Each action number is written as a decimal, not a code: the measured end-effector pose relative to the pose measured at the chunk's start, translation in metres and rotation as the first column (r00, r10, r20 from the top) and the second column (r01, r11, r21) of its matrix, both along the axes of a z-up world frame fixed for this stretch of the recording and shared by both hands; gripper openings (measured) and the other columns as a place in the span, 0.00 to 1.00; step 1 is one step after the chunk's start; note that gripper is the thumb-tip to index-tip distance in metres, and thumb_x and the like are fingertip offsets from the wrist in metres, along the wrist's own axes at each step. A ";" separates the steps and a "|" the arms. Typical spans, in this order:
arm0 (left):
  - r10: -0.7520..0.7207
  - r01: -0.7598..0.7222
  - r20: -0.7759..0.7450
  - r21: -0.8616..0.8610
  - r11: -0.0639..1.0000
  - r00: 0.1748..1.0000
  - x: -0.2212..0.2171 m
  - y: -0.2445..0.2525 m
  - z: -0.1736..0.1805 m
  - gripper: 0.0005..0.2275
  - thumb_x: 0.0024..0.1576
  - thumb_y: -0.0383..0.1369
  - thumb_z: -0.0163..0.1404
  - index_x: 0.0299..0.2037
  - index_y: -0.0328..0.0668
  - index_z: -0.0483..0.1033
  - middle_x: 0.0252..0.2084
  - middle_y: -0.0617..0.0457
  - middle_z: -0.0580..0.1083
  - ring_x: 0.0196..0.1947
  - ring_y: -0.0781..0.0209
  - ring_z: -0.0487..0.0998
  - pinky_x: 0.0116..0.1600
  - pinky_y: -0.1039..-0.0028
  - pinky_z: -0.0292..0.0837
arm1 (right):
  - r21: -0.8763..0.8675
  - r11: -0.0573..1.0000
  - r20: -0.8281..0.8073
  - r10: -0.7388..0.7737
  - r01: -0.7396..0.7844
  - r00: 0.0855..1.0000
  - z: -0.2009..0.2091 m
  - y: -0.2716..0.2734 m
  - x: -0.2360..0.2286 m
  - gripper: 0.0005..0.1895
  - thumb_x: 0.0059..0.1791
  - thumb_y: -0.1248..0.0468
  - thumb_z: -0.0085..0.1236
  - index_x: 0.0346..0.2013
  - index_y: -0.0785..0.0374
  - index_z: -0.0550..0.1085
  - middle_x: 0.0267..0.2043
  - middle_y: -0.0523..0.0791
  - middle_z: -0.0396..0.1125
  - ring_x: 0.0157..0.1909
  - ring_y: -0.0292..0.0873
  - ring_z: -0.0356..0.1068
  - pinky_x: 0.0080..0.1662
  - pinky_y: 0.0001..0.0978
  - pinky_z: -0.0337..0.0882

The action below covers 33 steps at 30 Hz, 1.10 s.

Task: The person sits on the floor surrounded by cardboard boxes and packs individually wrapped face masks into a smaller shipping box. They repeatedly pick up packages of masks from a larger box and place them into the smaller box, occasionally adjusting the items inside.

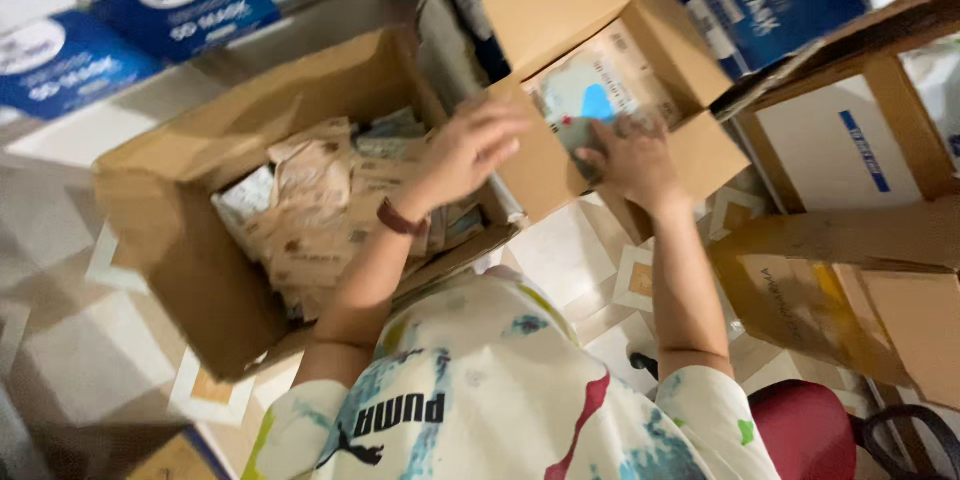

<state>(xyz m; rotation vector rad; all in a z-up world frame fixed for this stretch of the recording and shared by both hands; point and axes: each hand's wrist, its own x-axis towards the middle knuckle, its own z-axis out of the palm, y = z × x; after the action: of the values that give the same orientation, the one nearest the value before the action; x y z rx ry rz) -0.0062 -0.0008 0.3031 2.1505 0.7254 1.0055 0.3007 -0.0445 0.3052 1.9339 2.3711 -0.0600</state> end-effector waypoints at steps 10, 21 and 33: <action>0.387 -0.487 -0.358 -0.251 0.836 0.850 -0.126 0.034 -0.085 0.14 0.68 0.35 0.51 0.62 0.44 0.72 0.51 0.42 0.77 0.51 0.46 0.78 0.51 0.59 0.75 | 0.217 0.964 -0.424 -0.052 0.157 0.904 0.043 -0.035 -0.052 0.22 0.53 0.58 0.62 0.59 0.65 0.74 0.58 0.61 0.70 0.56 0.61 0.71 0.59 0.53 0.68; -0.200 -0.518 -0.798 -0.536 0.667 0.569 -0.125 -0.021 -0.255 0.33 0.57 0.43 0.56 0.72 0.51 0.56 0.69 0.35 0.59 0.57 0.40 0.73 0.61 0.51 0.72 | 0.382 0.850 -0.672 -0.014 0.362 0.741 0.013 -0.046 -0.119 0.12 0.55 0.69 0.61 0.53 0.67 0.77 0.62 0.59 0.69 0.59 0.58 0.74 0.56 0.42 0.76; -0.037 -0.682 -0.869 -0.413 0.604 0.493 -0.152 -0.034 -0.288 0.39 0.56 0.49 0.57 0.76 0.59 0.50 0.79 0.37 0.38 0.79 0.35 0.37 0.73 0.37 0.45 | 0.420 0.850 -0.618 0.013 0.317 0.786 -0.003 -0.045 -0.115 0.11 0.56 0.70 0.59 0.53 0.67 0.78 0.61 0.59 0.70 0.61 0.59 0.73 0.60 0.45 0.74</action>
<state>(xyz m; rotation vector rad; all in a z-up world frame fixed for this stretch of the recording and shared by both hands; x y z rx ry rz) -0.1583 -0.0345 0.0147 1.5988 1.7576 -0.3118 0.1854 -0.0896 0.3026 2.7082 2.8171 -0.0817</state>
